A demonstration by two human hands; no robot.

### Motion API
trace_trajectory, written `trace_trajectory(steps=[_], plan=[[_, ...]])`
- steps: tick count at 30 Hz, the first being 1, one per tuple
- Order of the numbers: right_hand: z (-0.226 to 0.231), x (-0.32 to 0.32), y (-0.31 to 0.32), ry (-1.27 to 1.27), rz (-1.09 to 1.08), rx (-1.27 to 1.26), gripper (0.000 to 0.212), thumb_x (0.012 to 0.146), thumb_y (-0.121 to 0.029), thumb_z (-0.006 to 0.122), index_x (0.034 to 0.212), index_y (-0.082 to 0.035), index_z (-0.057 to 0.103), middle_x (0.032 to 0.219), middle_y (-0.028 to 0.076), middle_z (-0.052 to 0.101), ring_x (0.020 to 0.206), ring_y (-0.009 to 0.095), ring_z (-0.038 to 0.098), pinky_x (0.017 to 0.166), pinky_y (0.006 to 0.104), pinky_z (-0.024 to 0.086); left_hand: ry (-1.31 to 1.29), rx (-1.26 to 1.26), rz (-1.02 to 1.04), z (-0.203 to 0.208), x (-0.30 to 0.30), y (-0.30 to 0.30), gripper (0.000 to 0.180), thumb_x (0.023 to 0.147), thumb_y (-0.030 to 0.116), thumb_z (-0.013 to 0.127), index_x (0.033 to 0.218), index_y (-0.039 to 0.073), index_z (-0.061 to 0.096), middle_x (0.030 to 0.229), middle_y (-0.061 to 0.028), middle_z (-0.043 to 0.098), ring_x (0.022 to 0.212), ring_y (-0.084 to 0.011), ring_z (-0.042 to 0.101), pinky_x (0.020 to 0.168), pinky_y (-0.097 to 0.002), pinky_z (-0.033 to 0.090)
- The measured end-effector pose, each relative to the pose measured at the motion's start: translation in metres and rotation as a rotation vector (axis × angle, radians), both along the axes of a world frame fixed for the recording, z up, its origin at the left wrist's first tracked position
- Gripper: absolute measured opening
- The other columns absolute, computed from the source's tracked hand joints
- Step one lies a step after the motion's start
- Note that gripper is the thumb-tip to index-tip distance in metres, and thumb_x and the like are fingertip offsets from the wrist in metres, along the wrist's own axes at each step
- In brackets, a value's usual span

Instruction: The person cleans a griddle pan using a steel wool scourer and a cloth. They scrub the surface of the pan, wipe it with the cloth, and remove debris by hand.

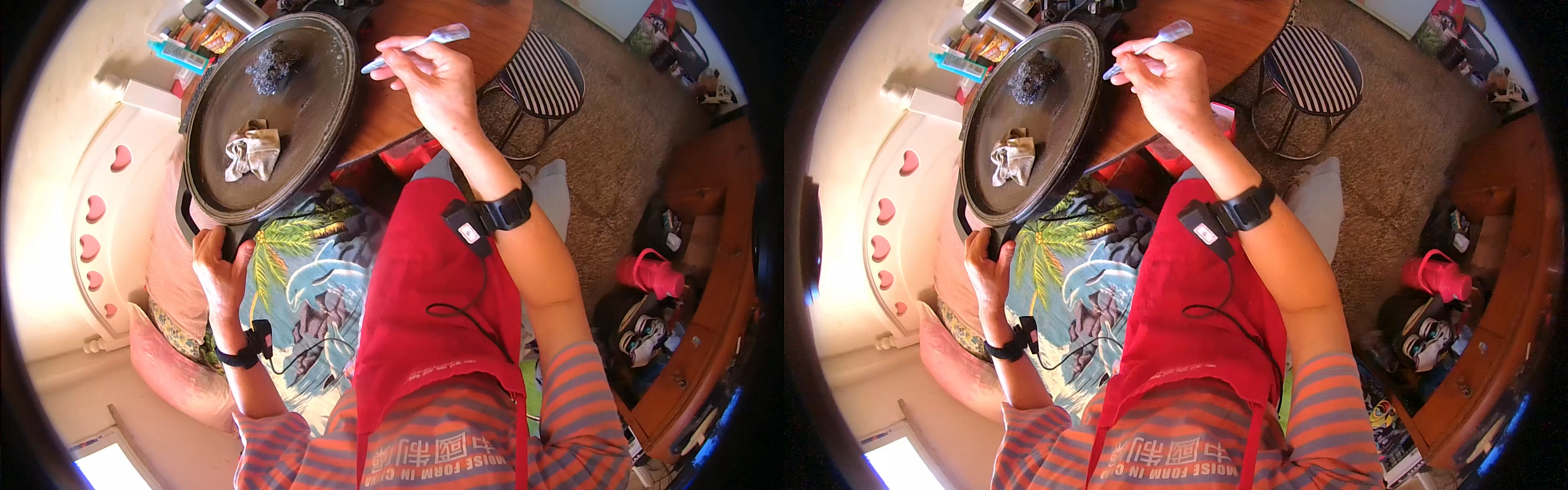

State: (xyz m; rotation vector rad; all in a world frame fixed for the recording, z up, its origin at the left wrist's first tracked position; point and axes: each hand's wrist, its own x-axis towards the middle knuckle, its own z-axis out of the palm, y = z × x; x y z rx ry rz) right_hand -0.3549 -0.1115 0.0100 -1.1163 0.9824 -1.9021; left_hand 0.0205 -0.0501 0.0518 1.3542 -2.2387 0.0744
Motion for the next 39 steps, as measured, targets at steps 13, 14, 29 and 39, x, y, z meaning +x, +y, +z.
trace_trajectory(steps=[13, 14, 29, 39], plan=[[0.006, -0.011, -0.057, 0.219, -0.149, -0.087, 0.012, 0.096, -0.009, 0.066, 0.100, -0.001, 0.074, 0.084, 0.014, 0.076, 0.073, 0.019, 0.075, 0.067, 0.0316, 0.059, 0.051, 0.057, 0.045, -0.003, 0.002, 0.001, 0.071, 0.082, 0.064, 0.075, 0.082, -0.004, 0.052, 0.077, -0.0171, 0.051, 0.084, -0.0361, 0.050, 0.076, -0.0456, 0.045], [0.004, -0.012, -0.056, 0.218, -0.148, -0.085, 0.012, 0.096, -0.009, 0.066, 0.100, -0.001, 0.074, 0.084, 0.014, 0.076, 0.073, 0.019, 0.075, 0.067, 0.0316, 0.059, 0.050, 0.059, 0.047, -0.002, 0.000, 0.000, 0.071, 0.082, 0.064, 0.075, 0.082, -0.004, 0.052, 0.077, -0.0171, 0.051, 0.084, -0.0361, 0.050, 0.076, -0.0456, 0.045], [0.018, -0.035, -0.057, 0.147, 0.126, 0.117, 0.031, 0.104, -0.029, 0.063, 0.103, -0.001, 0.077, 0.074, 0.002, 0.068, 0.059, 0.006, 0.058, 0.055, 0.0249, 0.048, -0.065, 0.089, 0.031, 0.005, 0.006, 0.001, 0.070, 0.084, 0.059, 0.076, 0.083, -0.004, 0.048, 0.080, -0.0147, 0.043, 0.080, -0.0310, 0.044, 0.072, -0.0414, 0.041], [0.021, -0.034, -0.088, 0.422, 0.131, 0.095, 0.034, 0.107, -0.029, 0.056, 0.106, 0.000, 0.075, 0.080, 0.005, 0.070, 0.065, 0.008, 0.060, 0.056, 0.0241, 0.047, -0.049, 0.101, 0.040, 0.005, 0.001, 0.002, 0.070, 0.085, 0.061, 0.075, 0.083, -0.004, 0.049, 0.079, -0.0162, 0.046, 0.081, -0.0334, 0.047, 0.073, -0.0429, 0.042]])
